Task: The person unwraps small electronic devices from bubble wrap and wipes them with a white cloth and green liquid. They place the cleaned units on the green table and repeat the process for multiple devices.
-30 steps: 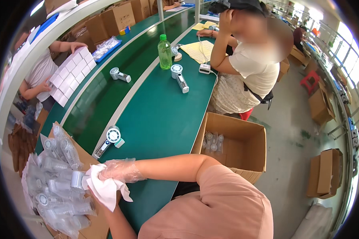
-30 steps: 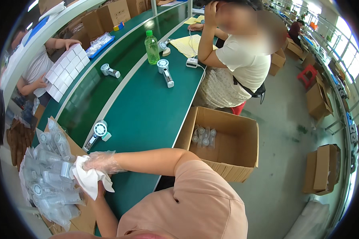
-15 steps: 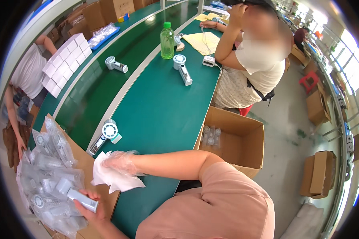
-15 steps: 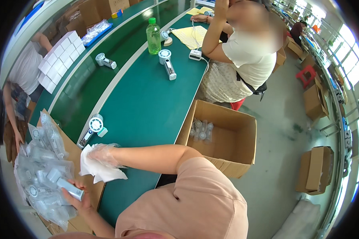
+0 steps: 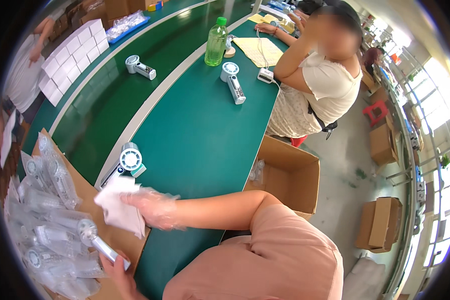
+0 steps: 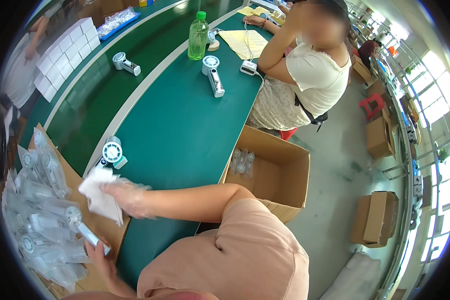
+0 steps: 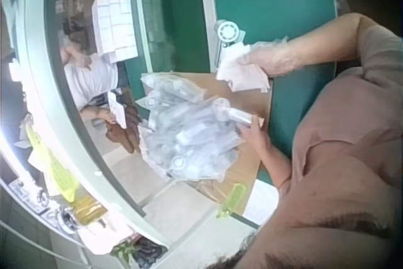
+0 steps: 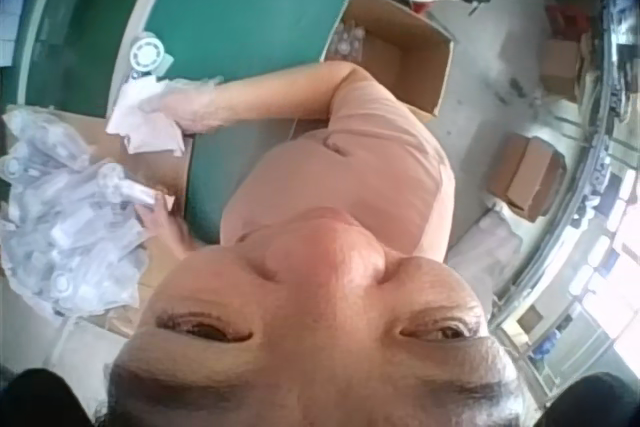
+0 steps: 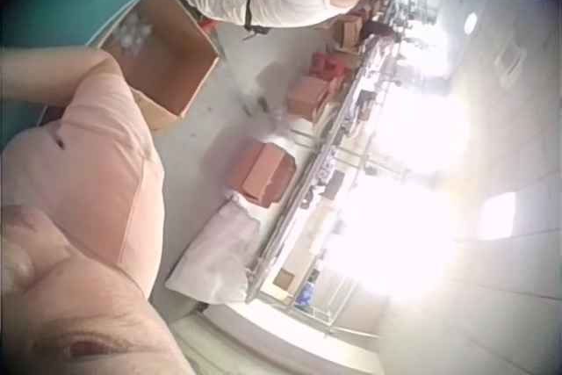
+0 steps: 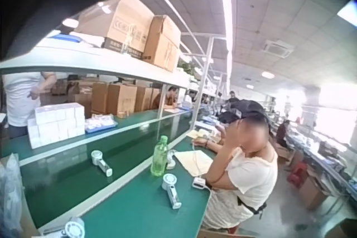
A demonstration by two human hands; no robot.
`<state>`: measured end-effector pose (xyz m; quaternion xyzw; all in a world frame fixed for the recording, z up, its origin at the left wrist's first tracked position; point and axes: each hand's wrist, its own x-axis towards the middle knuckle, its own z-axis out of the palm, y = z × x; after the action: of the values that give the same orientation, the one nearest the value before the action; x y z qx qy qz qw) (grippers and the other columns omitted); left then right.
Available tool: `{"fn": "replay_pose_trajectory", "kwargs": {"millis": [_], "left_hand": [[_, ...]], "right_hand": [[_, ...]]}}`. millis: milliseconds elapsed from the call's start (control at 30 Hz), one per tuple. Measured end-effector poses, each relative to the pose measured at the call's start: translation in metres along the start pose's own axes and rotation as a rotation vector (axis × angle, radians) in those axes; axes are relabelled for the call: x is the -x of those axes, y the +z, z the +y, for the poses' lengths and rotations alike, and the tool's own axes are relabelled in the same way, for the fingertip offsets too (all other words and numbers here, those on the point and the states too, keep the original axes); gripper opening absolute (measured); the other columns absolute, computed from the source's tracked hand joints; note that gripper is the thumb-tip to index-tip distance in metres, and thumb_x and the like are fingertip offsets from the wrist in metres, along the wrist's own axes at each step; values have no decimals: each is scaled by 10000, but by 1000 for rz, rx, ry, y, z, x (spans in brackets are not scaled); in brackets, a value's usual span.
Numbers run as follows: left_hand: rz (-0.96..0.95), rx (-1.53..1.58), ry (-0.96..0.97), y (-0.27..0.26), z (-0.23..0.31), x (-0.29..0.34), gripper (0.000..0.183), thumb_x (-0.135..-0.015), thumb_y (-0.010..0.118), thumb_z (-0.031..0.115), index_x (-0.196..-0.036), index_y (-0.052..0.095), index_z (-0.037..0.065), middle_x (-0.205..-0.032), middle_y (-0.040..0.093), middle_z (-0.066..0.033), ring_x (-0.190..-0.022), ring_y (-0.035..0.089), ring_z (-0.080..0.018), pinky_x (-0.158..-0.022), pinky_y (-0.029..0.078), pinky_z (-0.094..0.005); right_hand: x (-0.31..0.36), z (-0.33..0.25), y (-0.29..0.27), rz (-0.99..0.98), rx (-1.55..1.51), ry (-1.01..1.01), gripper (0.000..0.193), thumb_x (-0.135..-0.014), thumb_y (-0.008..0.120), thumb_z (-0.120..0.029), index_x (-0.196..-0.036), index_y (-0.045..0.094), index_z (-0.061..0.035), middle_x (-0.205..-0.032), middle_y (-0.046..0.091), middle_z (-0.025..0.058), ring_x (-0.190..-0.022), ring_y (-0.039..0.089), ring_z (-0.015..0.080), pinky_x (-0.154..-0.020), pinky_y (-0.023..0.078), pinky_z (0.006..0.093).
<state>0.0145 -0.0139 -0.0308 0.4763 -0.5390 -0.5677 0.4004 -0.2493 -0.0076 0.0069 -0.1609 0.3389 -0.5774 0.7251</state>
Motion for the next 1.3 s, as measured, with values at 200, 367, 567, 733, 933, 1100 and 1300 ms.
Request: {"fn": "replay_pose_trajectory", "kwargs": {"millis": [200, 367, 567, 733, 933, 1100, 1300], "left_hand": [[-189, -420, -120, 17, 24, 11, 621, -723, 630, 63, -1313, 450, -8, -928, 545, -32, -691, 482, -89, -575, 409, -220], [-228, -259, -129, 18, 24, 9, 619, -717, 646, 97, -1283, 437, -41, -1020, 578, -73, -857, 533, -148, -746, 438, -278], [-277, -443, -94, 26, 32, 9, 596, -698, 656, 93, -1251, 468, -28, -1033, 615, -103, -944, 579, -183, -849, 455, -318], [-302, -480, -10, 44, 43, 15, 574, -690, 646, 76, -1234, 489, -19, -1033, 619, -105, -951, 578, -176, -857, 450, -324], [-316, -377, -8, 54, 17, 23, 591, -713, 612, 53, -1274, 436, -12, -986, 549, -55, -825, 512, -121, -714, 443, -271], [-323, -338, -107, 66, 23, 25, 624, -710, 614, 50, -1296, 415, -29, -960, 529, -48, -804, 502, -108, -699, 429, -261], [-361, -347, 22, 63, 15, 27, 672, -691, 641, 30, -1309, 393, -54, -1146, 550, -129, -1039, 534, -207, -916, 411, -338]], "right_hand": [[-2, -11, -12, -80, 1348, -1089, 397, -941, 511, -266, -1300, 496, -97, -1251, 528, 109, -1172, 479, 256, -990, 378, 392], [-9, 10, -13, -453, 1488, -647, 560, -731, 657, -94, -1269, 533, -187, -1389, 341, 171, -1217, 443, 408, -1003, 404, 400], [5, -6, 1, -565, 1489, -689, 520, -733, 668, -165, -1241, 561, -140, -1386, 313, 211, -1203, 442, 412, -1017, 382, 412], [6, -2, -6, -580, 1456, -909, 545, -758, 656, -309, -1248, 555, -93, -1375, 304, 248, -1120, 489, 409, -952, 414, 438], [3, 8, 0, -207, 1533, -589, 375, -812, 594, -249, -1150, 591, -84, -1192, 535, 234, -904, 588, 397, -799, 478, 452], [-21, 15, -20, -245, 1165, -559, 254, -832, 558, -201, -1046, 624, -82, -1014, 621, 177, -869, 595, 379, -782, 482, 445], [9, 10, 0, -205, 1564, -670, 295, -798, 599, -247, -1047, 641, -93, -1151, 559, 216, -925, 584, 398, -803, 488, 434]]}}
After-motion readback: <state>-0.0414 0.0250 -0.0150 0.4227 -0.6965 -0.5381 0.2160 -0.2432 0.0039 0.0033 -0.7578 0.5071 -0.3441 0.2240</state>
